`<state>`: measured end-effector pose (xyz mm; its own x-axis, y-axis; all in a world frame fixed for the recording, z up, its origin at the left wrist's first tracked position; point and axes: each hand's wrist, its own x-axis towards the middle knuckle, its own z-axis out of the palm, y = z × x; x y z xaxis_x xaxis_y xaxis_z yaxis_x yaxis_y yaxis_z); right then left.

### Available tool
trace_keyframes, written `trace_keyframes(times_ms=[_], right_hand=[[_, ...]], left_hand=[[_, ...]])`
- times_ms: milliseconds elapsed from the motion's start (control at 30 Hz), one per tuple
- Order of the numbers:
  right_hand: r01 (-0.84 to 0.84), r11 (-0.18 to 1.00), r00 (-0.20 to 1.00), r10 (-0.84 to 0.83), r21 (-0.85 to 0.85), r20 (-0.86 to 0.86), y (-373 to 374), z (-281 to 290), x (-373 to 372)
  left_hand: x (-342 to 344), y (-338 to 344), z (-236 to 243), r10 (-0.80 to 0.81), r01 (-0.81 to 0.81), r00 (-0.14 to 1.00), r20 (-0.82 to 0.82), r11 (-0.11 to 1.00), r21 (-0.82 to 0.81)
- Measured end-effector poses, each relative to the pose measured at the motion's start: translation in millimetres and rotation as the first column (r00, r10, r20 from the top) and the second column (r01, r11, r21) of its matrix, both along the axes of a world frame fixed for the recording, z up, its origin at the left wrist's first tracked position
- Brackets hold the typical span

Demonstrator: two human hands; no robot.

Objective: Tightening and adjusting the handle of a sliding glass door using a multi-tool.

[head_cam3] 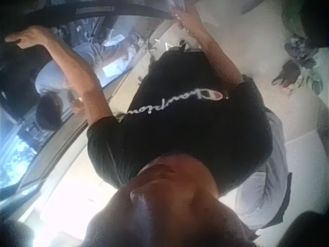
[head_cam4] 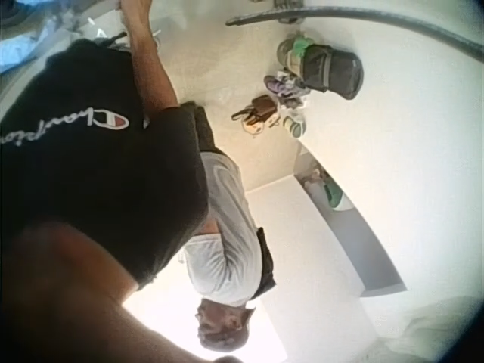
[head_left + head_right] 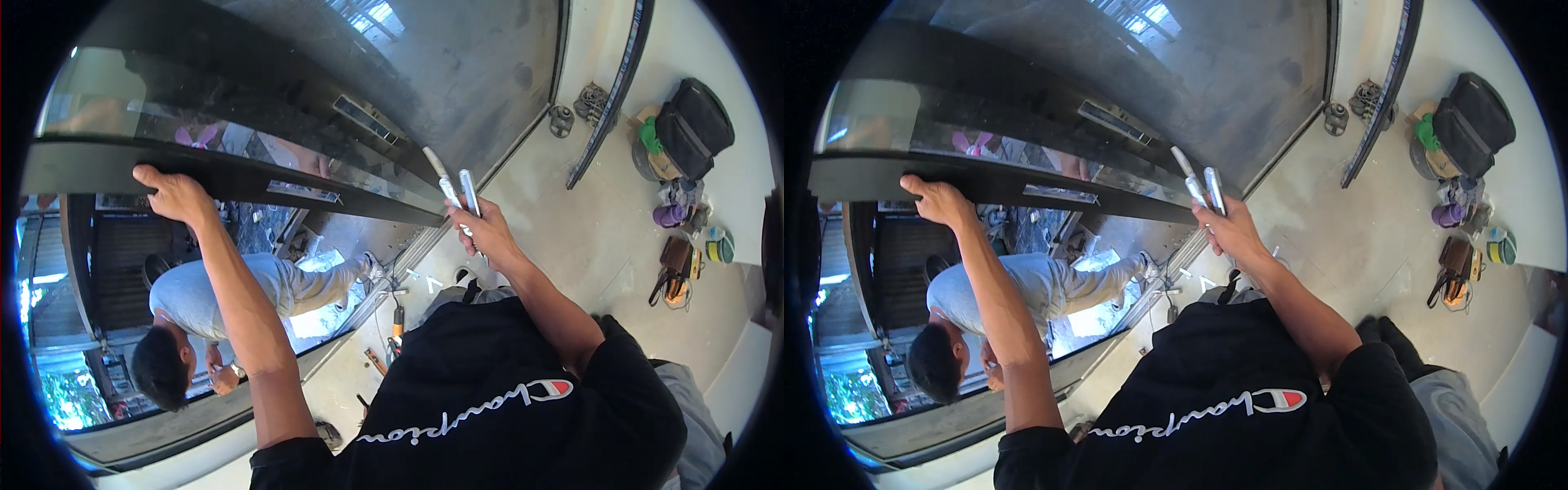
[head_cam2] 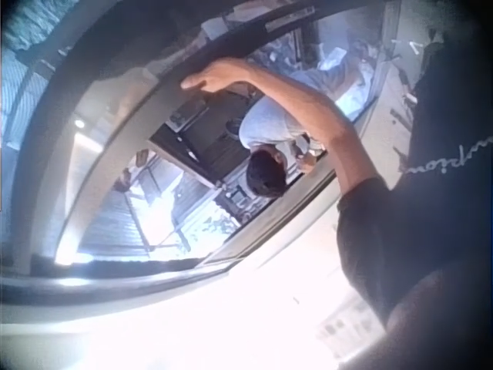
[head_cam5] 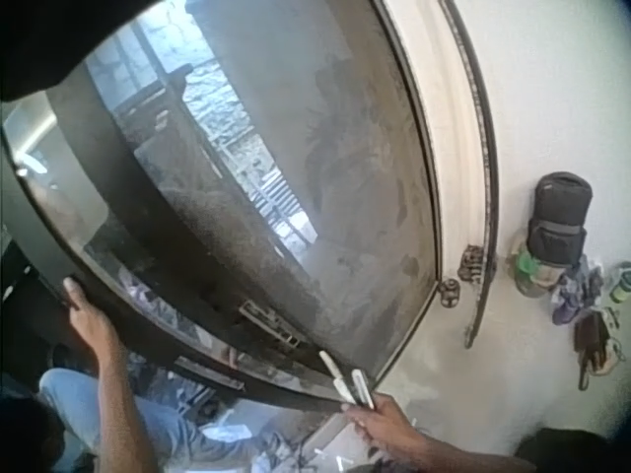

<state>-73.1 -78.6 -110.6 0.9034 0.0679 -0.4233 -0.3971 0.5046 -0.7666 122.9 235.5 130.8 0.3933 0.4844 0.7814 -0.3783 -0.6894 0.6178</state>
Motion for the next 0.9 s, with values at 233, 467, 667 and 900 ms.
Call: trace_keyframes(times_ms=[233,467,667,900], right_hand=[[0.176,0.983,0.956,-0.16,-0.044,0.248,-0.3,0.3,-3.9],[0.126,0.988,0.987,-0.116,-0.088,0.108,-16.7,-12.8,-18.7],[0.145,0.98,0.989,-0.144,-0.133,0.02,-30.2,-27.2,-54.4],[0.214,0.968,0.973,-0.223,-0.134,-0.057,-37.7,-39.8,-73.5]], left_hand=[[-6.9,-13.7,2.7,0.05,-0.047,0.997,0.065,0.998,-0.037],[-65.7,-117.7,-17.8,0.047,-0.164,0.977,0.209,0.792,0.588],[-39.8,-165.3,-42.0,0.066,0.017,0.994,-0.087,0.69,0.723],[-29.3,-154.4,-62.0,0.013,0.034,0.998,-0.053,0.608,0.793]])
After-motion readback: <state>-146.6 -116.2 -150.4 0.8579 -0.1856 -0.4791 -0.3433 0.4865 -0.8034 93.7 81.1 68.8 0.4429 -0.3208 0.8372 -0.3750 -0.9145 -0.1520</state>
